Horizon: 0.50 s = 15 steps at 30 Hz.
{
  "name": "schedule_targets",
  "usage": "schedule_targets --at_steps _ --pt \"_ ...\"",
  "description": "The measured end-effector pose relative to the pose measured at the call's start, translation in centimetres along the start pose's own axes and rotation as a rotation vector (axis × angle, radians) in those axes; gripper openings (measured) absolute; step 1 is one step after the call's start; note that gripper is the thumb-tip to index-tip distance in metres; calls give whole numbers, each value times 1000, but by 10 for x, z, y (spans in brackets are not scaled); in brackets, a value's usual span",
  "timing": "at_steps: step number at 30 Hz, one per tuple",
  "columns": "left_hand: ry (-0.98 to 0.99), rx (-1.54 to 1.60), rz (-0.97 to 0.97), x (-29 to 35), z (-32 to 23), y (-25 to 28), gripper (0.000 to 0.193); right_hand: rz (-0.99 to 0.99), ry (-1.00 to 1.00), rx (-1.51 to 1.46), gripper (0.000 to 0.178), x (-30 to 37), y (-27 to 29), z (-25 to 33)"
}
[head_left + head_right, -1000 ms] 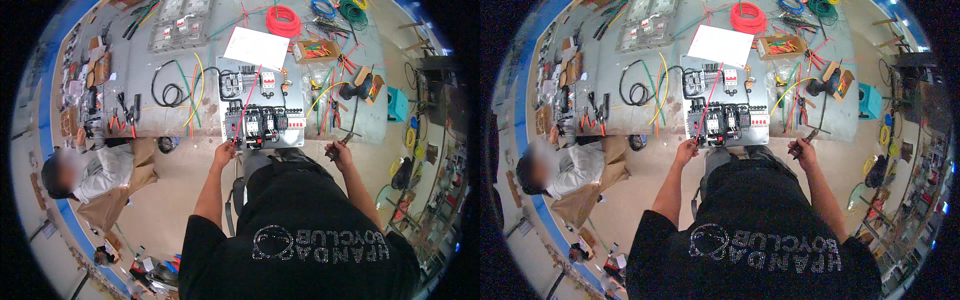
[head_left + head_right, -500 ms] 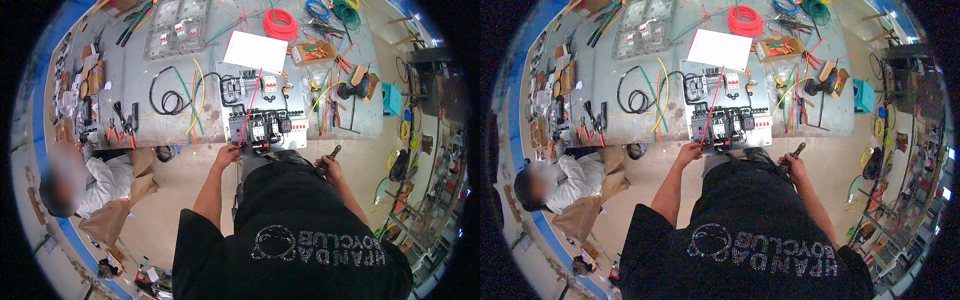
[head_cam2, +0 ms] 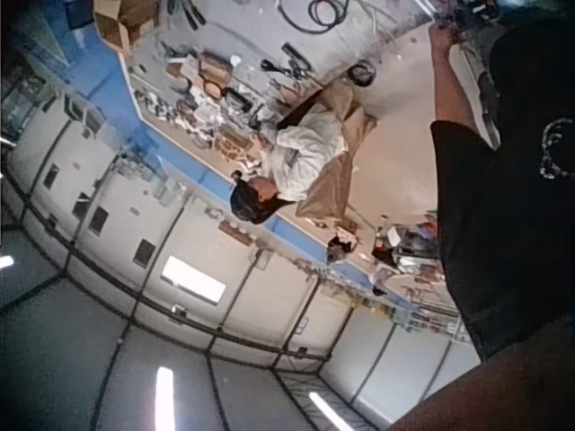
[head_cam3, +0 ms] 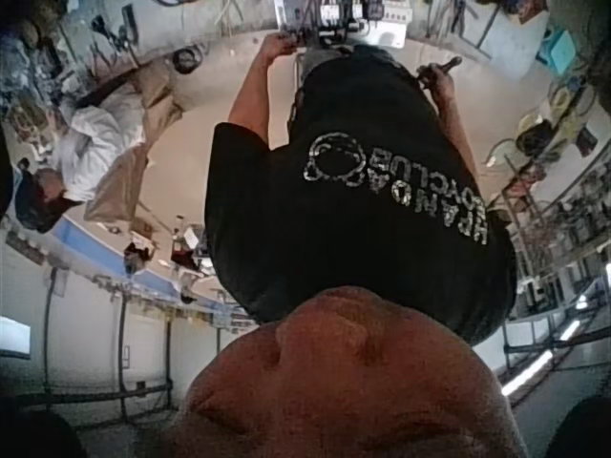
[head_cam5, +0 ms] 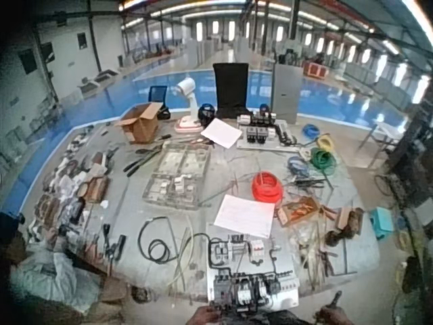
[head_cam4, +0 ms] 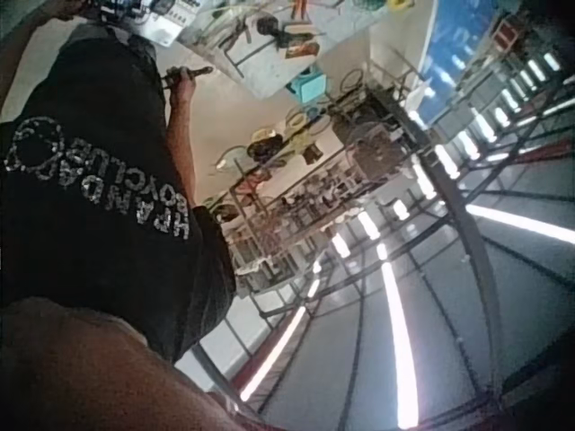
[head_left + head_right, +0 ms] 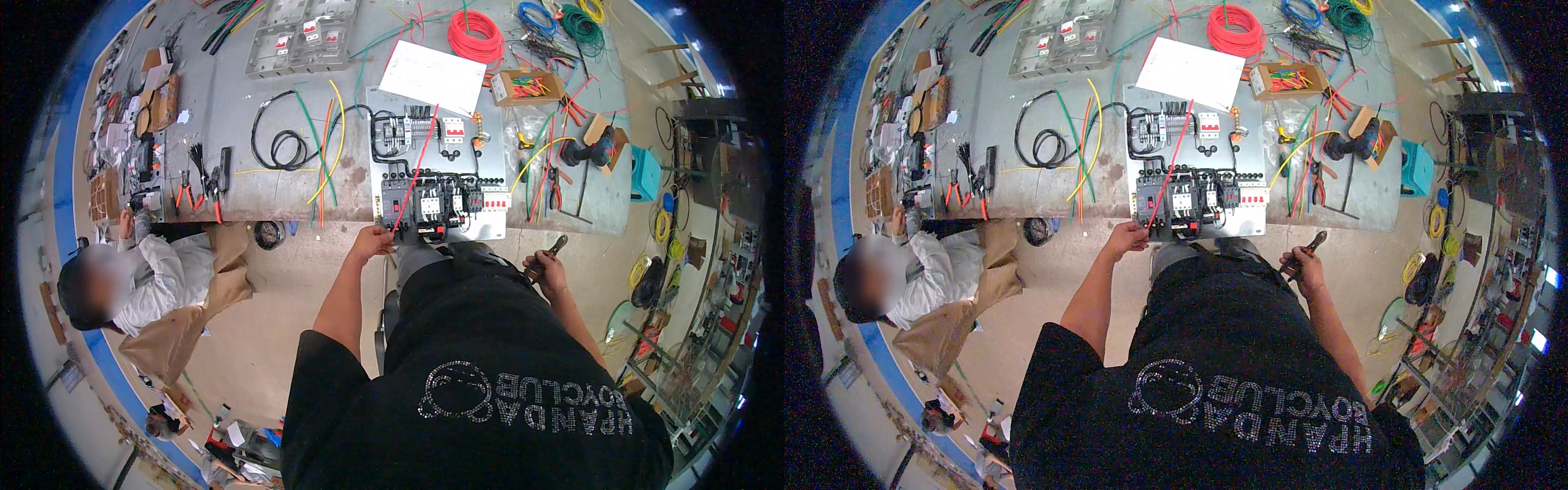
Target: The person strips insulation from red, yellow, and green wires using pliers and inserts them into terminals on an electrical control panel. They move around the workshop to retrieve additional wire and continue connecting wires to the panel.
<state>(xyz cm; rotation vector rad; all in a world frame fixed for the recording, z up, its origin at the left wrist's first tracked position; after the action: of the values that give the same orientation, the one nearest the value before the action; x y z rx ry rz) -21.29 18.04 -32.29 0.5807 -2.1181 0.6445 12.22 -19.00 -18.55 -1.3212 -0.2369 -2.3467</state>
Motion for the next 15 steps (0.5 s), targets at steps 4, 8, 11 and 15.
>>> schedule_targets --at_steps 4,8,11,15 --pt "15 9 -6 1 -1 0 18 -2 3 9 18 -2 0 2" --pt "2 21 -8 1 2 2 18 -7 3 24 17 -1 2 4" --pt "-10 29 -16 1 7 4 17 -14 8 13 17 0 5 1" --pt "-25 -6 -38 5 8 5 17 -35 -15 2 13 0 8 -2"
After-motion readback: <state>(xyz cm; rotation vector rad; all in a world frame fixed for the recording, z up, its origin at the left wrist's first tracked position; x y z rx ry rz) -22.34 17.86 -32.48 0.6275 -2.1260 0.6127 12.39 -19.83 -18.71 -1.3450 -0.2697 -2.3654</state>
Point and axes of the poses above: each hand's wrist, its own x-axis away from the middle knuckle, its own y-axis out of the back of the hand, z = x × y, the point moved 4 cm from there along -x, towards the middle knuckle, and after that the axes turned 3 degrees about z, right-handed, at the moved point
